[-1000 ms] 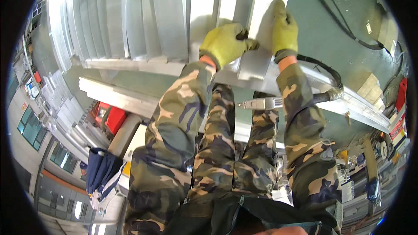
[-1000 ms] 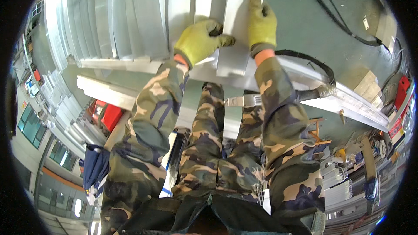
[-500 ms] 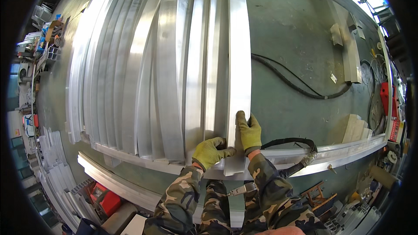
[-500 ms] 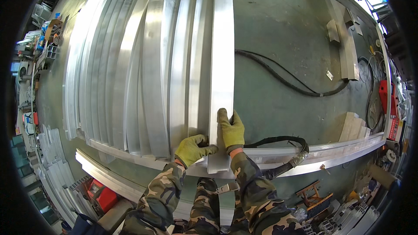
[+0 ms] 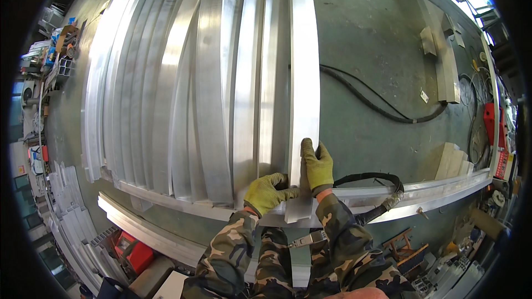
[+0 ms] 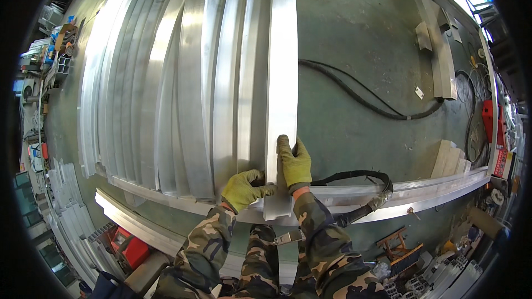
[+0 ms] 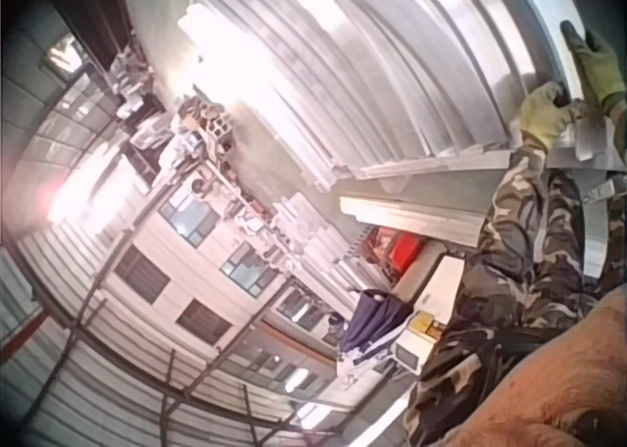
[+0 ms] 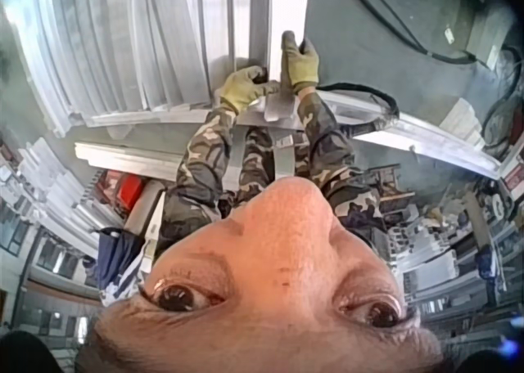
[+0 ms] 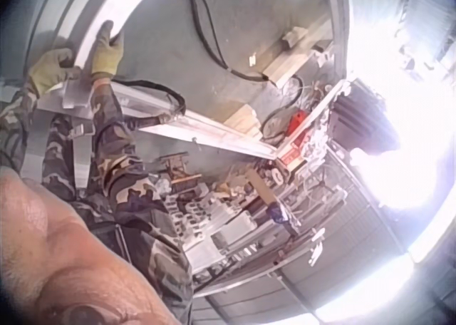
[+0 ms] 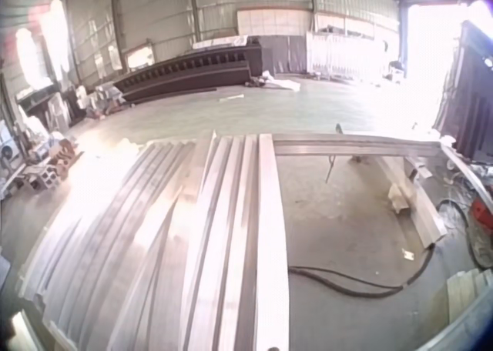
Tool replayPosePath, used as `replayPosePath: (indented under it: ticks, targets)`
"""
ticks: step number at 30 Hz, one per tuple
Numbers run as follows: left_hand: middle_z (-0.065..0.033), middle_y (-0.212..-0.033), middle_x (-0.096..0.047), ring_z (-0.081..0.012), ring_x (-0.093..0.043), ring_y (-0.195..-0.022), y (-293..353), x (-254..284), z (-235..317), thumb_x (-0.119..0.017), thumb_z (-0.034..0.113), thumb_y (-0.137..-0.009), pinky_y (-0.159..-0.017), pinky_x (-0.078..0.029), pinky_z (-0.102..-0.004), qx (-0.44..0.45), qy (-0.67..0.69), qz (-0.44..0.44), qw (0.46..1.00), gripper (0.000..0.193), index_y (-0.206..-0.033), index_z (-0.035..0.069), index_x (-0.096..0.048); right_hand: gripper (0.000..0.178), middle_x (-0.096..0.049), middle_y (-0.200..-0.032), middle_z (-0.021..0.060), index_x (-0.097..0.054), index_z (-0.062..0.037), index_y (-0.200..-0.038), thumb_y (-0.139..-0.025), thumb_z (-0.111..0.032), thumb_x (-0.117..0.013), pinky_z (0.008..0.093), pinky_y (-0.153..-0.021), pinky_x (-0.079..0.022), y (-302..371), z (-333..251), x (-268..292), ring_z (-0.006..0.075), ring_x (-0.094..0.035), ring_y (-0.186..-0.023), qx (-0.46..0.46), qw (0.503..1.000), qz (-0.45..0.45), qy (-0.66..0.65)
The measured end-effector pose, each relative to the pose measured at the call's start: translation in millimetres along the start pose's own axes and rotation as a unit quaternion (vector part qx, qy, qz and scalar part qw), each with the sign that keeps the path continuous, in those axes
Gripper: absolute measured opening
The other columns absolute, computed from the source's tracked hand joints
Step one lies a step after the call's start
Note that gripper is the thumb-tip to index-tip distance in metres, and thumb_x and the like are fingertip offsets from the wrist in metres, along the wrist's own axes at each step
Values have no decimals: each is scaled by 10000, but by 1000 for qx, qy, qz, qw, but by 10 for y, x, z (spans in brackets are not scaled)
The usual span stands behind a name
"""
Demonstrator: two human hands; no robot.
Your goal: The person welds aluminum slats onto a rectangular metal frame using a handheld welding torch. They repeatedly position slats, weld them in place, and reposition the frame to access different sides.
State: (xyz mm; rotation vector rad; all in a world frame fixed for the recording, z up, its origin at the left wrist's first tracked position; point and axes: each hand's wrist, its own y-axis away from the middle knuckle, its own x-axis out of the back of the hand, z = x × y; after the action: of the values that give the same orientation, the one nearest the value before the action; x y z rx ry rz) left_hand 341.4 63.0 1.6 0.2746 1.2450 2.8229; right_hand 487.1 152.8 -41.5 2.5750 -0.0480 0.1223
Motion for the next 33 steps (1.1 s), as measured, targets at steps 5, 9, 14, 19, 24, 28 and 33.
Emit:
replayPosePath:
  ticks: [5,9,14,19,24,28,33]
  targets:
    - [-50,-895,-758,-106,-653,-802,51,-8,59,-937,265,-786,-749,-543,-291,-7,47,8,999,415,-1052,4,-754,469,-701,-870,51,-704,-1,-1212,-988,-412,-729,283,-677,-508,-10,11,-12,102,-593,-749,7,1000,-2,7]
    - [-66,-891,-758,-113,-658,-798,9,0,-107,-940,277,-779,-751,-548,-299,-32,0,33,999,433,-1052,-2,-752,502,-717,-934,74,-691,16,-1227,-984,-421,-728,301,-748,-519,32,-86,-42,126,-613,-819,-12,1000,-17,-3]
    - [-163,-981,-758,-244,-717,-881,41,46,28,-934,406,-752,-805,-567,-373,-61,-88,61,992,562,-1054,-22,-731,506,-729,-941,90,-698,26,-1180,-982,-440,-711,323,-773,-520,-12,-132,10,148,-615,-828,12,997,-15,69]
    - [-70,-800,-691,-152,-578,-730,-38,33,-111,-928,377,-776,-683,-499,-342,-49,17,31,998,456,-931,0,-724,537,-720,-942,108,-691,53,-1149,-981,-456,-716,324,-791,-517,-3,-83,-18,153,-609,-846,33,995,2,93]
    - [-15,-819,-699,-96,-563,-757,-27,25,-19,-933,294,-791,-707,-499,-288,-6,60,17,998,372,-954,13,-751,572,-670,-861,91,-686,74,-1038,-963,-492,-734,344,-730,-496,-52,-50,-25,155,-542,-790,13,994,22,109]
    - [-7,-866,-728,-96,-598,-785,-24,23,-68,-951,294,-763,-720,-512,-282,-10,127,14,992,395,-990,27,-768,569,-639,-825,61,-673,67,-997,-958,-497,-737,336,-719,-479,-75,38,-44,159,-507,-769,38,994,26,101]
    - [-26,-905,-749,-100,-628,-820,-97,-31,-169,-944,284,-774,-756,-533,-286,-17,109,2,994,419,-1050,18,-774,525,-670,-835,68,-687,56,-1050,-985,-465,-711,312,-709,-482,-102,90,22,141,-544,-760,47,993,37,104]
